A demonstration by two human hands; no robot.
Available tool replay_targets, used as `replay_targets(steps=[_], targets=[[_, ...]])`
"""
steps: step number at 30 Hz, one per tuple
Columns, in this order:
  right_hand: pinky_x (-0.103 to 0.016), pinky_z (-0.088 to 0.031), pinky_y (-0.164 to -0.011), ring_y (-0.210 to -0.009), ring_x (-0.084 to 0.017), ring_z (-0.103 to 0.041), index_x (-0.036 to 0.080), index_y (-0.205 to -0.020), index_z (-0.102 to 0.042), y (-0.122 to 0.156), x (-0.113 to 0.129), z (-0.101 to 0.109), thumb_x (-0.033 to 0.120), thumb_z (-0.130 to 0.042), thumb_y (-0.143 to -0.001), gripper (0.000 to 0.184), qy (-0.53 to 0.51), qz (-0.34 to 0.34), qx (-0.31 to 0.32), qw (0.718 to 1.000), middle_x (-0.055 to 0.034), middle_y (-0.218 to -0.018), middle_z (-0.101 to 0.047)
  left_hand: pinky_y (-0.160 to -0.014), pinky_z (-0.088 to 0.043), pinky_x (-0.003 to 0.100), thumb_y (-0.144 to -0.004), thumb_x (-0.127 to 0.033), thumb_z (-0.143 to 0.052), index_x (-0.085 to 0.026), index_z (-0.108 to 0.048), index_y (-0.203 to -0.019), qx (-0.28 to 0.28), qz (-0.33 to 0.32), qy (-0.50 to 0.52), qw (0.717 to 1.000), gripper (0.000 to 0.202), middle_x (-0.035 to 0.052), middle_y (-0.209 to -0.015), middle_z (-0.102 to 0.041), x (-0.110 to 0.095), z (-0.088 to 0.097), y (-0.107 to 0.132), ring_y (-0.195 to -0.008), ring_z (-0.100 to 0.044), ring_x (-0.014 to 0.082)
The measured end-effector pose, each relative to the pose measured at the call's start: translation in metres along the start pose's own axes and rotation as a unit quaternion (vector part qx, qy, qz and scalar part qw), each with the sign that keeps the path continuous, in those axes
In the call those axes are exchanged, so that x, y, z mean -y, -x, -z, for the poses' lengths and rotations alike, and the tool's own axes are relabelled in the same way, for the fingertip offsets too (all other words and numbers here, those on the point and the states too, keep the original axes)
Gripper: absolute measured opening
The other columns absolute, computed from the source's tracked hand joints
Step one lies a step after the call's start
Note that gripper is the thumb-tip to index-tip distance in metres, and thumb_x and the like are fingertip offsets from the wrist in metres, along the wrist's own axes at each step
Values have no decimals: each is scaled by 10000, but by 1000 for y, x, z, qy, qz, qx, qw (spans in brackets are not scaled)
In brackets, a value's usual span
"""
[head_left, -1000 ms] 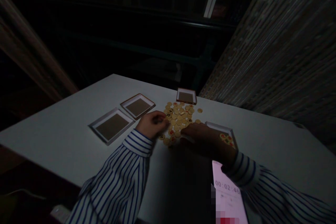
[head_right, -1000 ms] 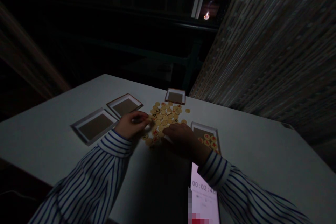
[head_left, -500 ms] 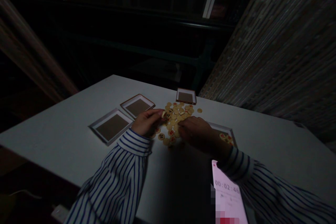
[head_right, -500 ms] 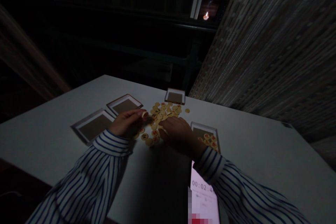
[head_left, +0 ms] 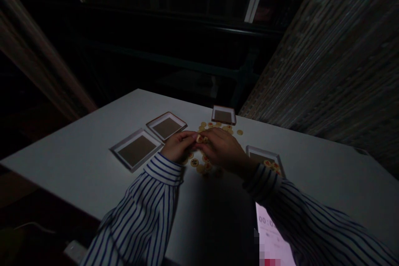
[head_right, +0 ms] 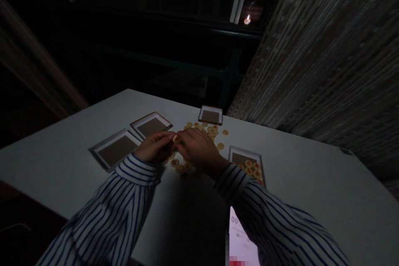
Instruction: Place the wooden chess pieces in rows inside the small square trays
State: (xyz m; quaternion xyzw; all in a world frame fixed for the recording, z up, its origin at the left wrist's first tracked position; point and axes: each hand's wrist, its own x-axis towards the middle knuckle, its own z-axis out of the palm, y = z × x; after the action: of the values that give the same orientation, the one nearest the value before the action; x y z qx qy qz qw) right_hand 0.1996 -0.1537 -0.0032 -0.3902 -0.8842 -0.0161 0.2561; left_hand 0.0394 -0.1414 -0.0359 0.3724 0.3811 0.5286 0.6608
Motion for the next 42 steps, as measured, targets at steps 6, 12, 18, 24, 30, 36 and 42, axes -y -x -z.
replay_targets(steps=[6,12,18,24,30,36,42], targets=[[-330,-391,-807,-925,-191,-522,144,-1028,-558,-5,1,-3,250,-495,-838,227,-15,-4,13,1000,-93,-969,-606,-511,-442,201,-510,-342,-781,-129,-670,-746,11,-8,-2,1000,337,21,-630,-654,2,0,-3,-536,-568,93],[-309,-380,-803,-914,-188,-537,144,-1028,-555,-6,0,-9,260,-471,-833,242,0,-36,48,998,-88,-973,-620,-544,-448,223,-554,-390,-738,-139,-664,-746,-95,-68,-44,992,325,30,-691,-668,-2,12,-11,-593,-583,116],[-315,-355,-764,-865,-194,-556,174,-970,-592,-6,2,-17,283,-435,-845,229,73,-26,169,983,-69,-925,-637,-556,-426,205,-638,-387,-660,-149,-663,-722,-157,-119,-99,975,252,29,-723,-677,-8,27,-17,-586,-570,96],[-335,-326,-754,-878,-209,-542,179,-879,-607,-7,3,-24,291,-432,-841,211,113,-2,223,968,-77,-908,-637,-578,-432,208,-651,-372,-645,-139,-659,-738,-163,-124,-93,974,248,34,-725,-674,-7,29,-19,-590,-575,94],[-351,-323,-750,-860,-215,-553,180,-856,-578,-5,3,-26,264,-467,-812,146,130,13,225,966,-63,-895,-640,-543,-415,195,-664,-362,-627,-142,-655,-719,-171,-118,-115,972,228,23,-691,-660,-10,25,-16,-570,-556,88],[-360,-311,-759,-890,-219,-551,182,-859,-583,-4,4,-27,256,-456,-821,152,133,13,229,964,-67,-915,-641,-521,-414,197,-658,-340,-626,-142,-651,-709,-181,-105,-122,970,207,26,-708,-664,-13,21,-12,-569,-557,96],[-341,-311,-752,-904,-208,-542,180,-904,-601,0,3,-21,253,-446,-834,185,113,14,222,968,-66,-924,-640,-546,-421,210,-659,-317,-622,-151,-652,-700,-193,-108,-138,965,174,19,-670,-660,-14,20,-12,-558,-554,101]])
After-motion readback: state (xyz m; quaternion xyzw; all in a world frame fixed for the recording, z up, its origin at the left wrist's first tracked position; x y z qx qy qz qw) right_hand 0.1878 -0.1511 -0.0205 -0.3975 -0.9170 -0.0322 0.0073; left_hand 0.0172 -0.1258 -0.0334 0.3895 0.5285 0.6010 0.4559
